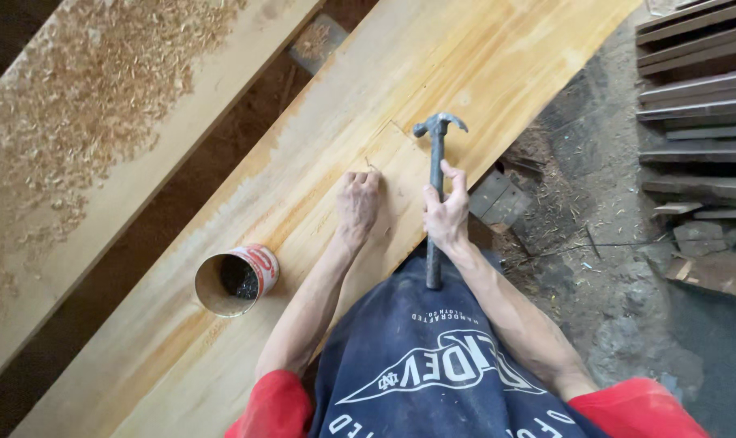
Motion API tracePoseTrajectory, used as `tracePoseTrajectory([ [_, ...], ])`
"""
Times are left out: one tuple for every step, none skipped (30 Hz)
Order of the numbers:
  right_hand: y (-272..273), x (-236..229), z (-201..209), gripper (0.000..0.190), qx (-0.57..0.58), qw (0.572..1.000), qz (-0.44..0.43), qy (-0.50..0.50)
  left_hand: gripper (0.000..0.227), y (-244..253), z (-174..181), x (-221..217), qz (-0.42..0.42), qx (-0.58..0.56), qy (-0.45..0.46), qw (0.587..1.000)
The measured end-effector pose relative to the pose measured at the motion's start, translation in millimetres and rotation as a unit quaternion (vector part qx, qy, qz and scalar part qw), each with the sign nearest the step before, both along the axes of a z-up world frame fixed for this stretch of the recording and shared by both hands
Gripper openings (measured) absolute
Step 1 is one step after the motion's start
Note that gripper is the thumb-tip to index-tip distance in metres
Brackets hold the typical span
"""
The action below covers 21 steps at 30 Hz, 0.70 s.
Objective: The person hammers nails into a large wooden board using a hammer, then uses an angle grinder to sand the surface of the board. The person repeatedly picks nails from a tin and drives them into the wood, then switches to grinding the surface.
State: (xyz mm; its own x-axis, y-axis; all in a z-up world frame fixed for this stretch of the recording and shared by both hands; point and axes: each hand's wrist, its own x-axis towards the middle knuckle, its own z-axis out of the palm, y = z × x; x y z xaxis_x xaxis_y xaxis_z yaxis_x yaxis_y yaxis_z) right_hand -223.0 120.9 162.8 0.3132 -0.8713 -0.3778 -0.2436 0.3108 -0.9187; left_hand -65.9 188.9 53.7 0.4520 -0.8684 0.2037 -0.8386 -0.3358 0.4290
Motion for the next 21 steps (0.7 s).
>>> tracePoseTrajectory([
  [2,-2,0,0.053,0.001,1.0,0.001,0.006,0.013,-3,-2,-2,-0.004,0.031,-0.024,0.999],
  [1,-5,0,0.053,-0.004,1.0,-0.003,0.0,0.012,-9,-3,-3,-0.005,0.042,-0.021,0.999],
  [2,-6,-1,0.053,-0.007,1.0,-0.003,-0.005,0.01,-11,-3,-3,-0.004,0.056,-0.017,0.998],
  [1,-7,-2,0.052,-0.01,1.0,-0.004,-0.01,0.009,-12,-1,-5,-0.003,0.07,-0.013,0.997],
  [0,-10,-3,0.053,-0.013,1.0,-0.011,-0.021,0.01,-9,1,-10,-0.014,0.072,-0.023,0.997],
  [-3,-12,-5,0.054,-0.017,0.999,-0.018,-0.033,0.011,-7,4,-14,-0.025,0.074,-0.034,0.996],
  [-8,-14,-5,0.054,-0.018,0.999,-0.022,-0.045,0.012,-7,7,-17,-0.033,0.079,-0.044,0.995],
  [-13,-15,-6,0.054,-0.017,0.998,-0.029,-0.049,0.017,-8,10,-20,-0.031,0.051,-0.059,0.996],
  [-17,-15,-7,0.054,-0.013,0.998,-0.034,-0.053,0.021,-4,12,-23,-0.026,0.026,-0.073,0.997],
  [-21,-15,-9,0.054,-0.009,0.998,-0.038,-0.056,0.026,-2,13,-25,-0.022,0.001,-0.087,0.996],
  [-26,-15,-10,0.054,-0.008,0.998,-0.036,-0.057,0.026,-1,14,-27,-0.015,0.021,-0.063,0.998],
  [-31,-15,-10,0.055,-0.007,0.998,-0.034,-0.059,0.026,-2,13,-29,-0.007,0.042,-0.039,0.998],
  [-38,-15,-10,0.056,-0.005,0.998,-0.031,-0.057,0.027,-6,12,-32,0.001,0.064,-0.012,0.998],
  [-46,-16,-10,0.056,-0.005,0.998,-0.031,-0.055,0.027,-13,11,-34,0.016,0.064,-0.006,0.998],
  [-50,-15,-11,0.057,-0.003,0.998,-0.032,-0.055,0.026,-16,10,-34,0.03,0.066,-0.002,0.997],
  [-56,-14,-11,0.057,0.0,0.998,-0.033,-0.054,0.026,-20,10,-34,0.045,0.068,0.003,0.997],
  [-60,-12,-11,0.058,0.003,0.998,-0.031,-0.056,0.026,-22,10,-31,0.046,0.073,0.004,0.996],
  [-64,-12,-11,0.058,0.006,0.998,-0.028,-0.058,0.025,-23,12,-29,0.047,0.078,0.005,0.996],
  [-71,-12,-13,0.058,0.007,0.998,-0.03,-0.062,0.025,-26,13,-28,0.046,0.08,0.004,0.996],
  [-78,-15,-14,0.058,0.006,0.997,-0.024,-0.07,0.023,-29,14,-27,0.06,0.032,0.009,0.998],
  [-83,-16,-15,0.057,0.005,0.997,-0.022,-0.077,0.021,-31,17,-24,0.071,-0.016,0.014,0.997],
])
